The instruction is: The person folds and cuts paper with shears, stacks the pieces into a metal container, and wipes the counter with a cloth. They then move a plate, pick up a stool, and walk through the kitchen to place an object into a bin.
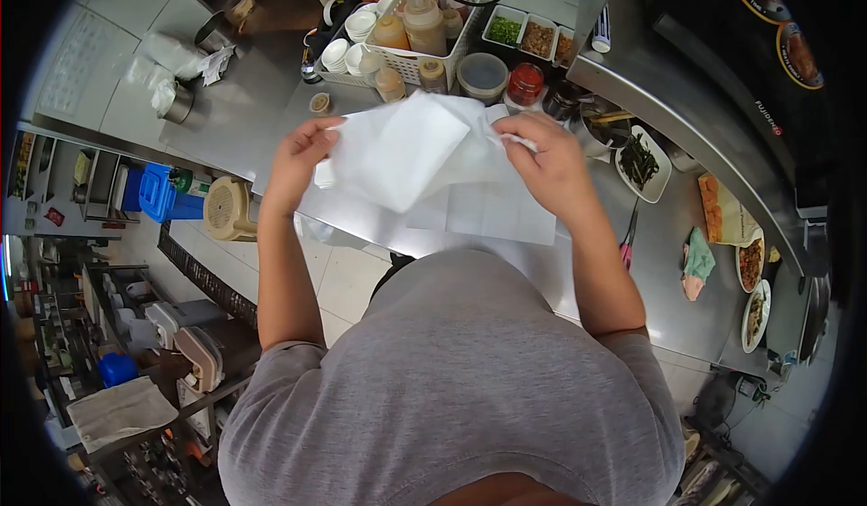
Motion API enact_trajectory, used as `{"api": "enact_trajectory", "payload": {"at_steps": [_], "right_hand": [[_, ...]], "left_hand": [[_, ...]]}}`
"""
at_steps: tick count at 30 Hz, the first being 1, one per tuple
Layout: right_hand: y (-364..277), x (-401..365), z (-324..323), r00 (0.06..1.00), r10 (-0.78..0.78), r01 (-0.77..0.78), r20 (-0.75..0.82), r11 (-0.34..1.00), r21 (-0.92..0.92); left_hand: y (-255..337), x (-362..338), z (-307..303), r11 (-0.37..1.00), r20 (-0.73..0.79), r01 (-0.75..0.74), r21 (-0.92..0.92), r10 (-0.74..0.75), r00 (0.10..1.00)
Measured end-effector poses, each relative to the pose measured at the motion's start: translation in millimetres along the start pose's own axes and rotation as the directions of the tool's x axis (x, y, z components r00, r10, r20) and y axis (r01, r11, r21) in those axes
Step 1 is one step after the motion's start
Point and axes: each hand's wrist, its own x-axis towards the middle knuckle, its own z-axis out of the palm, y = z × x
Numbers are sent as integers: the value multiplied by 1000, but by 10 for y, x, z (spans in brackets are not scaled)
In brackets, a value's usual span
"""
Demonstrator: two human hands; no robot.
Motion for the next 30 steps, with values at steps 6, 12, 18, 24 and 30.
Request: {"api": "enact_trajectory", "payload": {"at_steps": [6, 12, 18, 24, 30], "right_hand": [[-496, 20, 137, 844, -333, 535, 420, 564, -629], [-1044, -210, -56, 855, -450, 506, 256, 623, -596], [-428, -719, -327, 893, 198, -243, -405, 968, -64], [1029, -975, 91, 668, 556, -661, -495, 749, -49], [1975, -875, 362, 667, 544, -653, -509, 755, -49]], "left_hand": [[471, -248, 598, 692, 144, -717, 76, 704, 695], [324, -161, 1202, 972, 519, -235, -21, 212, 828], [-895, 283, 1061, 989, 533, -141, -51, 146, 834], [-1260, 372, 892, 913, 540, 338, -230, -170, 825], [-1960, 806, 1044, 990, 348, 101, 100, -130, 928]]}}
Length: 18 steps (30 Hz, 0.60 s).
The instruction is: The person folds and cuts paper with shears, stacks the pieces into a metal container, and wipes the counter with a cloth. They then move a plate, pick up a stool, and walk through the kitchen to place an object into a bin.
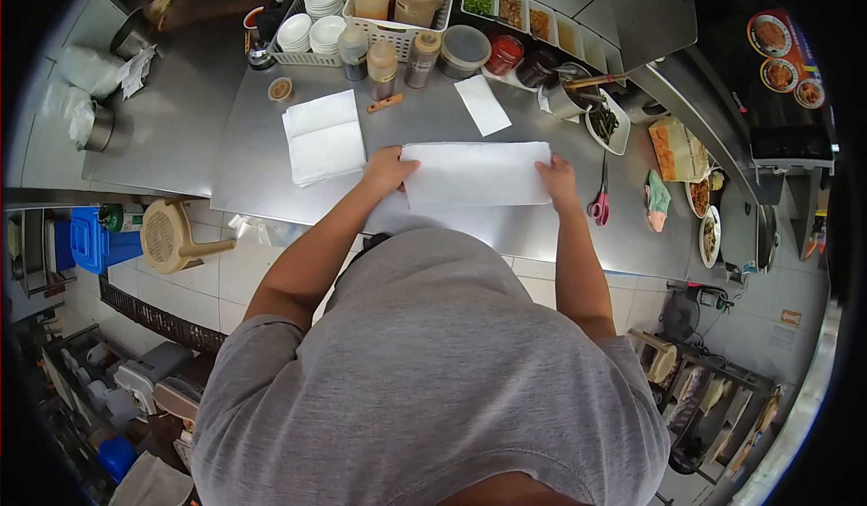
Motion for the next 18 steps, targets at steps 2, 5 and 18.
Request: {"api": "enact_trajectory", "payload": {"at_steps": [2, 5, 18], "right_hand": [[246, 211, 103, 999, 27, -32, -31, 983, -183], [380, 273, 145, 993, -53, 49, -101, 998, -37], [232, 125, 81, 975, -190, 162, -113, 961, -225]], "left_hand": [[126, -57, -24, 997, -23, -3, 73, 4, 1000], [204, -76, -1, 993, -68, -11, 121, 19, 997], [269, -101, 121, 990, -193, 102, 101, -81, 978]]}}
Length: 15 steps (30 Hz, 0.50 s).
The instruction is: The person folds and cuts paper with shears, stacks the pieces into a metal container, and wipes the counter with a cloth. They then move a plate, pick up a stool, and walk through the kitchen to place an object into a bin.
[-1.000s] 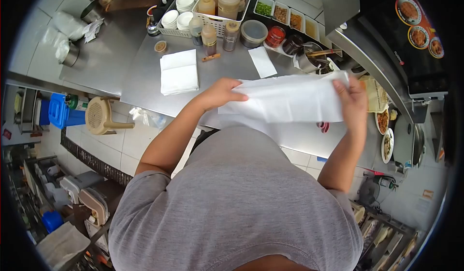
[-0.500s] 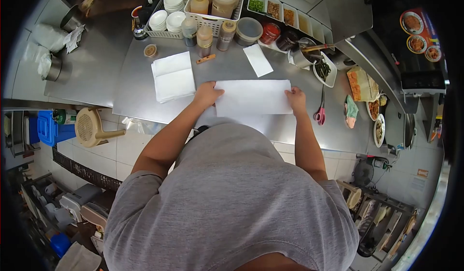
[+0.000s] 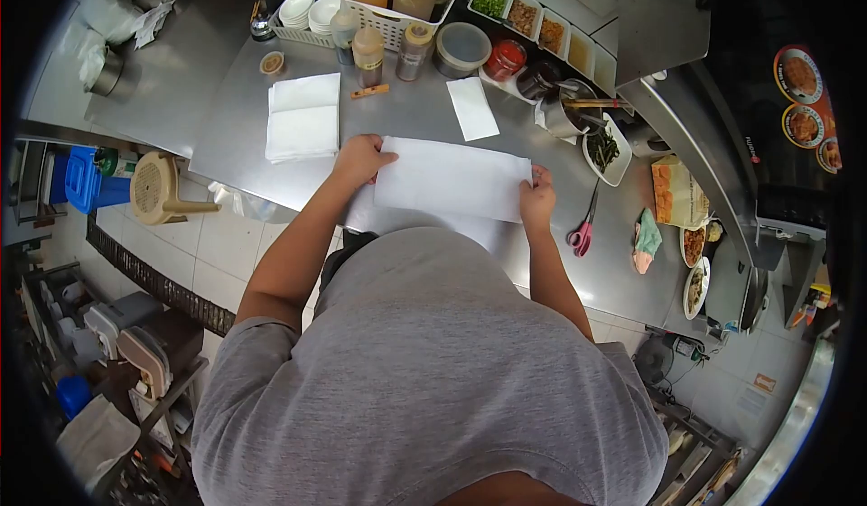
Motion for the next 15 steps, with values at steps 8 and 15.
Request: {"api": "enact_trajectory", "payload": {"at_steps": [8, 15], "right_hand": [[-405, -94, -113, 997, -60, 50, -49, 981, -190], [-1072, -351, 437, 738, -661, 606, 135, 738, 297]], "left_hand": [[343, -338, 127, 927, -291, -137, 350, 247, 924], [341, -349, 791, 631, -46, -635, 445, 724, 688]]}}
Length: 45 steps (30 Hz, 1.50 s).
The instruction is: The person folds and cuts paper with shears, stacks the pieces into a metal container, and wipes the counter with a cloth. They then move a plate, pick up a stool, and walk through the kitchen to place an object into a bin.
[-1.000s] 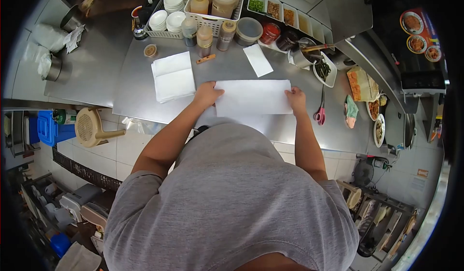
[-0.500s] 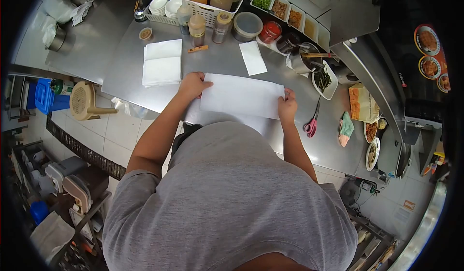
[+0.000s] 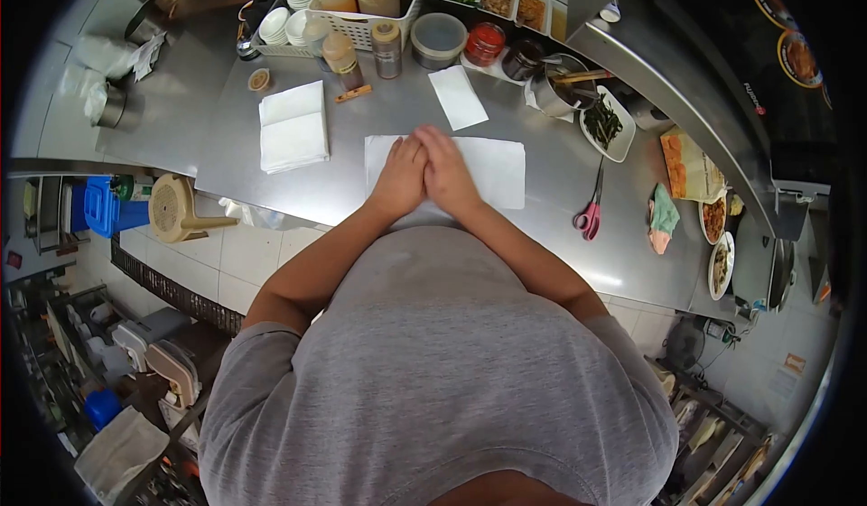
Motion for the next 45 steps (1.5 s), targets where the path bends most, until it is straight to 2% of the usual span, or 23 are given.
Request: {"api": "enact_trajectory", "payload": {"at_steps": [2, 3, 4, 6, 8, 10, 12, 13, 16, 18, 20, 21, 22, 23, 24, 25, 26, 28, 29, 33, 38, 41, 45], "right_hand": [[212, -144, 200, 987, -30, 64, 156, 974, -218], [261, -218, 80, 959, 65, 29, 275, 945, -326], [338, -299, -30, 959, 65, 30, 277, 945, -325], [447, -524, -257, 948, 282, -149, 146, 800, -581], [567, -634, -483, 892, 434, -285, 125, 756, -590], [685, -479, -583, 928, 368, -257, 52, 734, -628], [794, -207, -589, 943, 324, -330, -81, 867, -373], [623, 66, -552, 972, 137, -195, -191, 924, -330], [423, 591, -192, 970, 227, -239, -81, 862, -447], [850, 688, 51, 987, 143, -159, -70, 851, -500], [905, 838, 84, 998, 50, -69, -49, 830, -554], [728, 846, -24, 979, 190, -202, -70, 936, -289], [516, 836, -155, 943, 330, -330, -39, 944, -6], [272, 801, -273, 948, 316, -317, -26, 948, -14], [-15, 725, -385, 929, 361, -368, 81, 879, 304], [-263, 624, -477, 905, 378, -418, 196, 699, 580], [-451, 529, -549, 901, 385, -427, 201, 699, 573], [-755, 378, -676, 904, 352, -416, 243, 590, 692], [-867, 320, -733, 898, 364, -424, 250, 558, 713], [-1043, 133, -842, 893, 391, -415, 224, 520, 746], [-1345, 66, -832, 921, 365, -343, 138, 588, 732], [-1342, 30, -836, 902, 391, -398, 183, 589, 703], [-1305, -22, -824, 891, 403, -423, 208, 572, 703]], "left_hand": [[-139, -139, 96, 951, 206, -81, 299, 19, 978], [-209, -140, 41, 960, 308, -60, 274, -29, 951], [-245, -118, -4, 960, 308, -58, 274, -31, 951], [-267, -151, -62, 930, 240, -9, 367, -86, 967], [-279, -143, -97, 925, 269, 1, 381, -112, 957], [-262, -119, -110, 917, 325, 20, 397, -161, 932], [-262, -136, -113, 913, 326, 10, 408, -156, 932], [-252, -132, -117, 914, 339, 12, 405, -162, 927], [-167, -49, -205, 913, 381, 38, 406, -207, 901], [-138, -28, -277, 908, 399, 73, 413, -252, 882], [-161, -51, -309, 949, 307, 313, -26, -290, 906], [-32, -23, -456, 851, 268, 395, -347, -313, 911], [46, 43, -551, 850, 245, 393, -351, -322, 915], [135, 78, -600, 609, 266, 477, -634, -407, 874], [261, 102, -638, 278, 322, 483, -831, -467, 823], [446, 186, -698, 144, 309, 429, -892, -497, 811], [583, 254, -764, 132, 316, 430, -893, -498, 808], [801, 355, -881, -144, 369, 341, -929, -289, 884], [890, 348, -910, -192, 405, 359, -913, -338, 849], [1021, 214, -842, -145, 353, 324, -935, -282, 892], [1149, 56, -882, 67, 242, 261, -963, -207, 948], [1144, -14, -854, 165, 166, 190, -968, -148, 975], [1164, -95, -917, 189, 133, 159, -969, -141, 981]]}}
